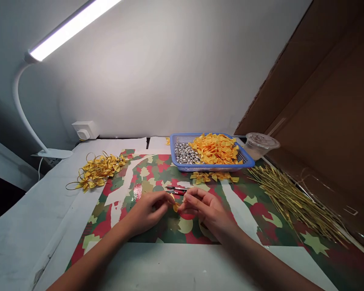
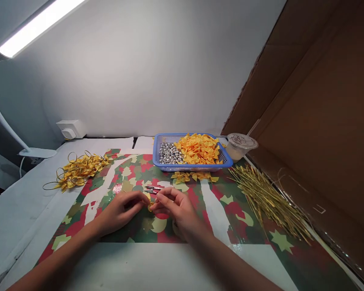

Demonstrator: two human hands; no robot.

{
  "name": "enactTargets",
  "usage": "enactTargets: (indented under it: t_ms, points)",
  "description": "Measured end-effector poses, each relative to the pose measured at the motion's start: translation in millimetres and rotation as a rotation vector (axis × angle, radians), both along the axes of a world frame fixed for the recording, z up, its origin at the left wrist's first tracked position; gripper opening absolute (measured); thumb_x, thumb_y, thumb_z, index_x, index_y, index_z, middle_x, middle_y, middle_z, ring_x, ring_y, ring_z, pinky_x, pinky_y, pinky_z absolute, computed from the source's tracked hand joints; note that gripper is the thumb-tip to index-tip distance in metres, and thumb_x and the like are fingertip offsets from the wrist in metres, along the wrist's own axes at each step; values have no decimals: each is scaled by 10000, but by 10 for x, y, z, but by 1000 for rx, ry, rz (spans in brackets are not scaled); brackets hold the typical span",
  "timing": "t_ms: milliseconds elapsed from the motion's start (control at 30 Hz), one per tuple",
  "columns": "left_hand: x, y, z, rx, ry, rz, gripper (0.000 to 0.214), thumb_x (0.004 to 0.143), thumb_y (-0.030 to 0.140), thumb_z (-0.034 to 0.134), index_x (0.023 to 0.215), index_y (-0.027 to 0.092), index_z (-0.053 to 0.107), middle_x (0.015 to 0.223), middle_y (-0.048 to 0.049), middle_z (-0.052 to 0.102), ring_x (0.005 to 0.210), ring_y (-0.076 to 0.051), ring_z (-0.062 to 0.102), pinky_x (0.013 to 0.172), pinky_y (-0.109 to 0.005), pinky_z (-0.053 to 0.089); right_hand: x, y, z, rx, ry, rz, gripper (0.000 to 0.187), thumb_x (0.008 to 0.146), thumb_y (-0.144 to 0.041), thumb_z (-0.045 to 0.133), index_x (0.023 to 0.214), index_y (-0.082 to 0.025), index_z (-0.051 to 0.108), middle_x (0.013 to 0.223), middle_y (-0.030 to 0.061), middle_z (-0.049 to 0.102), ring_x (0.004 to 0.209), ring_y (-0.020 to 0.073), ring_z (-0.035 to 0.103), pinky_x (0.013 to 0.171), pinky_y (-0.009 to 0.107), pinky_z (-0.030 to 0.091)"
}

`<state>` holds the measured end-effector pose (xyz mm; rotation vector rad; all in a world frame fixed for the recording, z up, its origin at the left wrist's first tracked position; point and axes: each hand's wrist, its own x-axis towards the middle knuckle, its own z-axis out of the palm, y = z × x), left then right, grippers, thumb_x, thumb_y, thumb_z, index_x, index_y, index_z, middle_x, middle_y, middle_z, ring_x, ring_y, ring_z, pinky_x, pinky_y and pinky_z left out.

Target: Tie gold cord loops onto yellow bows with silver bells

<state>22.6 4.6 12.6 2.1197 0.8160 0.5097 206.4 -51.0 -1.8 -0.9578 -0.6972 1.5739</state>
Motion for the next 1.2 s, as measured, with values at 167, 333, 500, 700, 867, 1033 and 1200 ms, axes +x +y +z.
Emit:
enactTargets:
  t_ms: [167, 333, 500, 700, 867, 1033, 1200]
  points:
    - [39, -53, 20, -250, -119, 74, 150, 825, 293, 547, 826, 155, 605, 755, -23, 637, 675, -138, 570, 604, -242, 442, -63, -47, -19, 10, -21, 168, 379, 613, -475, 804, 730, -173, 607, 664, -4, 673, 659, 136, 681, 657, 237, 517]
    - [63, -63, -25, -479, -248, 123, 211, 794, 358, 606, 833, 151, 586, 792, -28, 628, 728, -157, 615, 677, -281, 487, -68, -72, -38, 68, -87, 173, 352, 664, -493, 763, 757, -186, 617, 716, 15, 691, 694, 144, 669, 684, 254, 506]
    - [56, -79, 9, -129, -106, 204, 168, 826, 311, 569, 848, 161, 643, 936, -77, 583, 901, -216, 587, 718, -308, 475, -71, -96, -7, 163, -284, 18, 318, 681, -478, 748, 728, -187, 629, 703, -7, 629, 648, 122, 591, 598, 225, 467]
    - [53, -126, 107, -141, -172, 118, 176, 839, 330, 587, 804, 192, 690, 1058, -77, 572, 1086, -229, 521, 946, -354, 397, -78, -106, -10, 260, -388, -51, 220, 753, -407, 696, 735, -195, 639, 769, -4, 595, 642, 114, 564, 566, 217, 448]
    - [57, -146, 103, -214, -206, 93, 179, 833, 334, 608, 776, 184, 687, 1040, -76, 592, 1016, -211, 544, 905, -340, 417, -109, -104, -38, 249, -393, -60, 247, 740, -437, 693, 716, -197, 637, 737, -1, 588, 624, 122, 547, 557, 226, 444]
    - [50, -126, 51, -243, -272, 112, 199, 845, 343, 599, 755, 171, 641, 1005, -79, 614, 1012, -209, 558, 823, -303, 447, -45, -50, 80, 258, -439, -205, 272, 738, -475, 684, 791, -213, 633, 760, 15, 616, 672, 151, 561, 608, 255, 458]
    - [48, -95, 32, -209, -243, 225, 284, 857, 432, 542, 765, 171, 606, 846, -40, 619, 742, -153, 536, 583, -230, 387, 293, 418, 478, 455, -761, -374, 240, 801, -458, 594, 801, -218, 610, 768, 16, 609, 681, 158, 550, 643, 282, 448]
